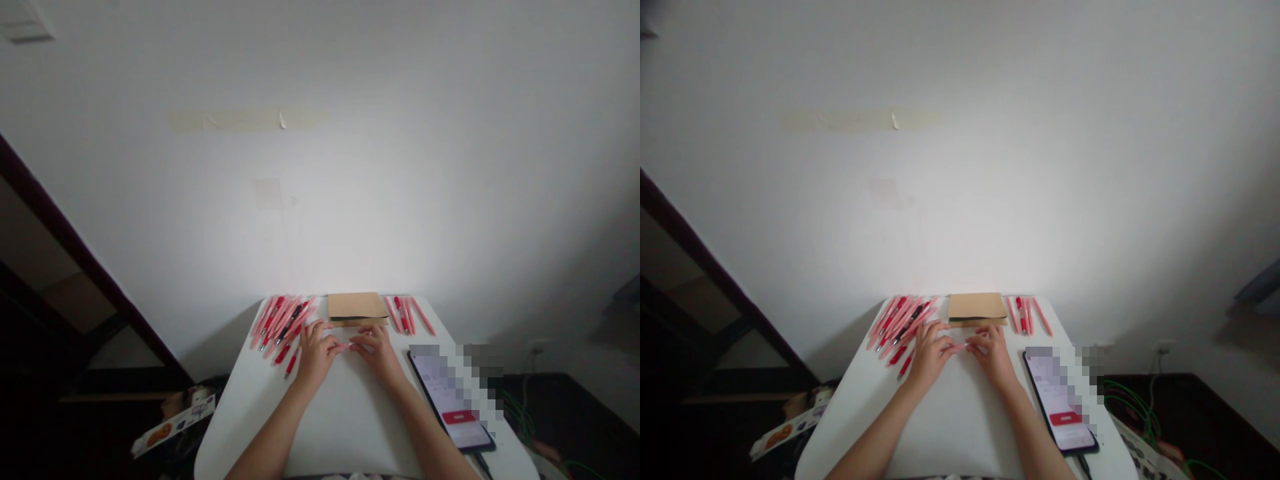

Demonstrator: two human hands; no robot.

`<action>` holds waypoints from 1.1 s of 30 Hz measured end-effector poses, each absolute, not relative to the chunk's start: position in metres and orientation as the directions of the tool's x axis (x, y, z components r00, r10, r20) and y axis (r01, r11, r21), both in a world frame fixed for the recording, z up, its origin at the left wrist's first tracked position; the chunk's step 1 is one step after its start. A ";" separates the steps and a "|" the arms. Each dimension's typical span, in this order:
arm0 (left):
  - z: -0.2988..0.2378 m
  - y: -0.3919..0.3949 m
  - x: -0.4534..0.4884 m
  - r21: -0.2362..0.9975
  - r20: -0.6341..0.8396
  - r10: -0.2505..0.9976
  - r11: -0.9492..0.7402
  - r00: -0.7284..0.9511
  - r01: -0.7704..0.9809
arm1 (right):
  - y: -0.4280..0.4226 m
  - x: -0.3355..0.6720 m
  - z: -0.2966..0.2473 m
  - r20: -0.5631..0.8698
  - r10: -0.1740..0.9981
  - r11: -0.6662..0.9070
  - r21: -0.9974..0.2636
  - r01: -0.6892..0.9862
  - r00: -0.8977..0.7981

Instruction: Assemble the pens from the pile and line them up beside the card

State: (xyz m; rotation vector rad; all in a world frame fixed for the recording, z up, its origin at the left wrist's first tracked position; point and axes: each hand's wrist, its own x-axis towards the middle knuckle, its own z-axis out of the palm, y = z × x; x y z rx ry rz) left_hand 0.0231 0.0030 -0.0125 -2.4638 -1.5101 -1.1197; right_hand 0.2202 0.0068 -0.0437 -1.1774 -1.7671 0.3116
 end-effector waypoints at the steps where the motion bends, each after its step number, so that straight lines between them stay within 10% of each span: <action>1: -0.012 0.003 0.023 0.320 0.597 0.758 -0.526 0.263 0.788 | 0.007 0.220 -0.044 0.572 0.816 0.506 -0.640 0.578 -0.081; 33: -0.007 0.002 0.022 0.391 0.614 0.767 -0.498 0.184 0.774 | 0.006 0.228 -0.038 0.552 0.834 0.443 -0.654 0.614 -0.014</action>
